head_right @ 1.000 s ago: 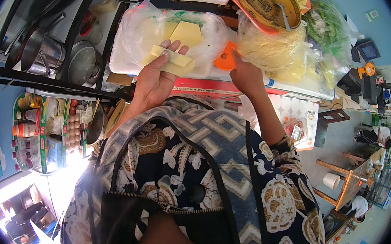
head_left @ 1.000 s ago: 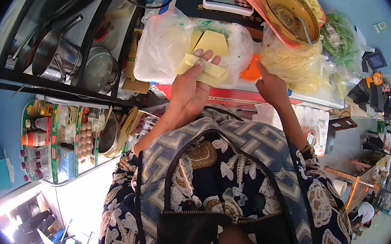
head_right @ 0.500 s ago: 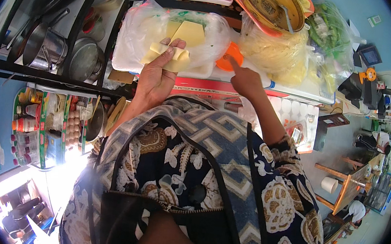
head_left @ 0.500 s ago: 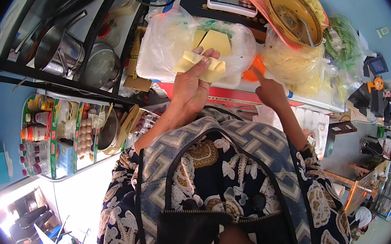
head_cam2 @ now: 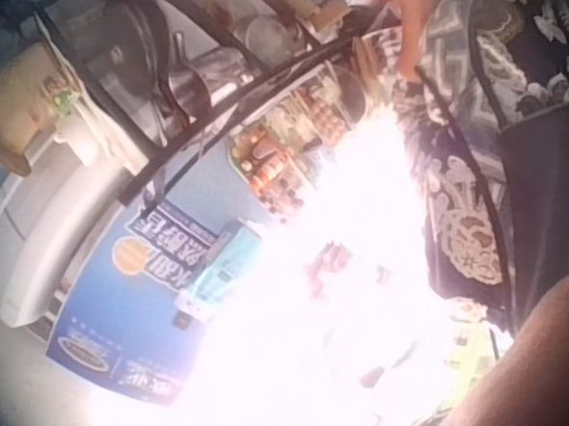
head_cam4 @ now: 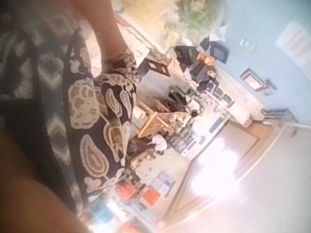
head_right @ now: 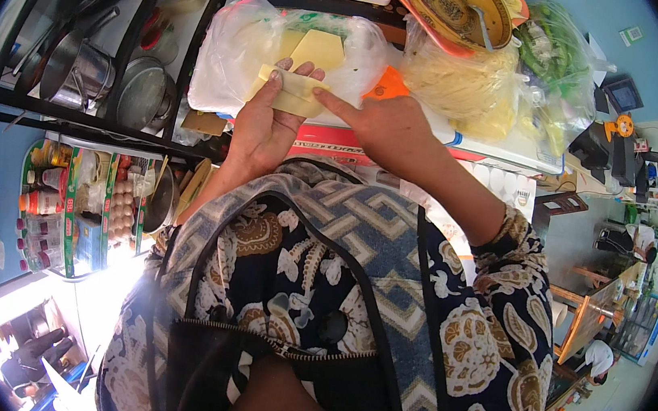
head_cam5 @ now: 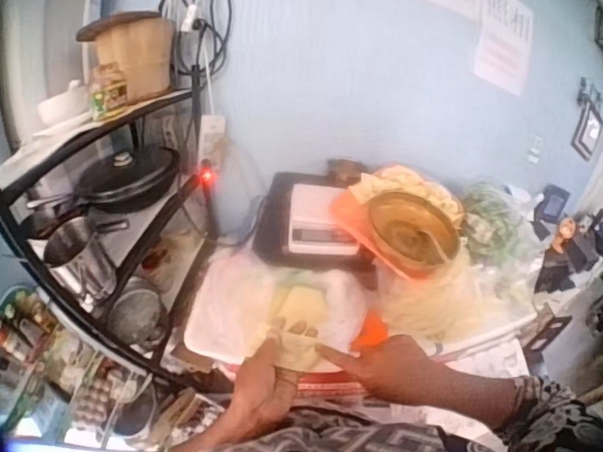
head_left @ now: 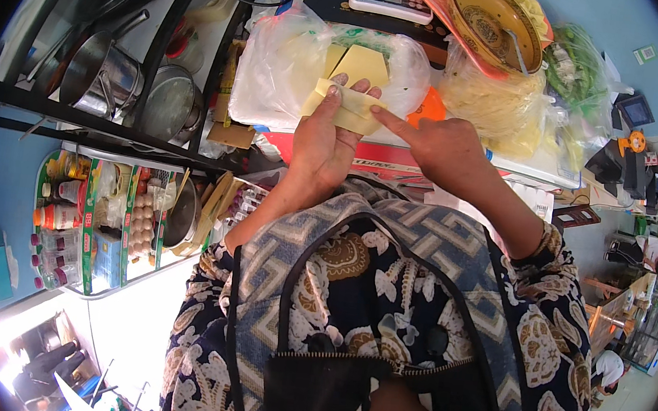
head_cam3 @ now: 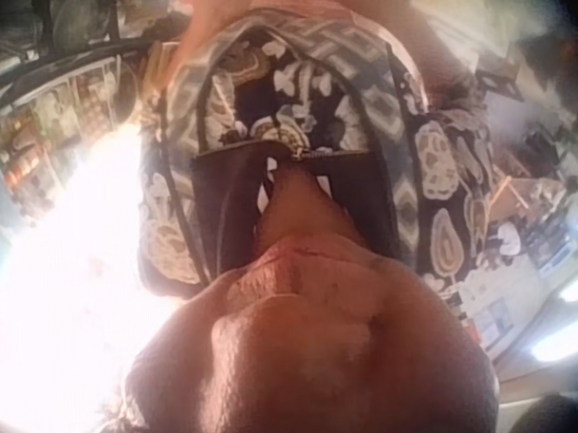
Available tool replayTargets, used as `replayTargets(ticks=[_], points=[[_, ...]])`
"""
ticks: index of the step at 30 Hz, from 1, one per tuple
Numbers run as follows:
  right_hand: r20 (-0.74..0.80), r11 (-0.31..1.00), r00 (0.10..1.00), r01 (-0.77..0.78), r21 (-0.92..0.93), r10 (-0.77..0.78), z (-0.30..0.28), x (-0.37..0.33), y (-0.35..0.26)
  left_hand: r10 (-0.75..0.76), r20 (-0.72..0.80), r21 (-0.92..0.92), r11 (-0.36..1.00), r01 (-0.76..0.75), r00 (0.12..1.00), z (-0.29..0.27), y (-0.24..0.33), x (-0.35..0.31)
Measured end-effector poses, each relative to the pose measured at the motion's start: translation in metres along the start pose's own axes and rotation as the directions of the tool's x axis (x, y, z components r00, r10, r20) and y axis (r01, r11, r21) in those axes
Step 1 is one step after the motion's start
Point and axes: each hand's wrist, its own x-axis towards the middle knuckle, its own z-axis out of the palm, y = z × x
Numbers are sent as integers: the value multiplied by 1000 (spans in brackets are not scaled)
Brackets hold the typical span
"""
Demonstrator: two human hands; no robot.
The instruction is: The person fills square dumpling wrappers with a spoonful of filling from a bowl, folds them into triangular shapes, and places them on a tray. The process is repeated continuously throughout the clip.
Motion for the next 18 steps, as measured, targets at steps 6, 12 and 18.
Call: replayTargets(ticks=[6, 12, 18], points=[[-149, 996, 988, -25, 91, 39, -7, 11, 12, -29, 27, 86, 996, 27, 999, 1, 7, -10], [13, 988, 988, 156, 10, -156, -13, 31, 10, -108, 146, 224, 972, 73, 983, -3, 9, -17], [34, 986, 987, 154, 63, -157, -22, 40, 11, -186, 197, 232, 963, 139, 962, -3, 20, -22]])
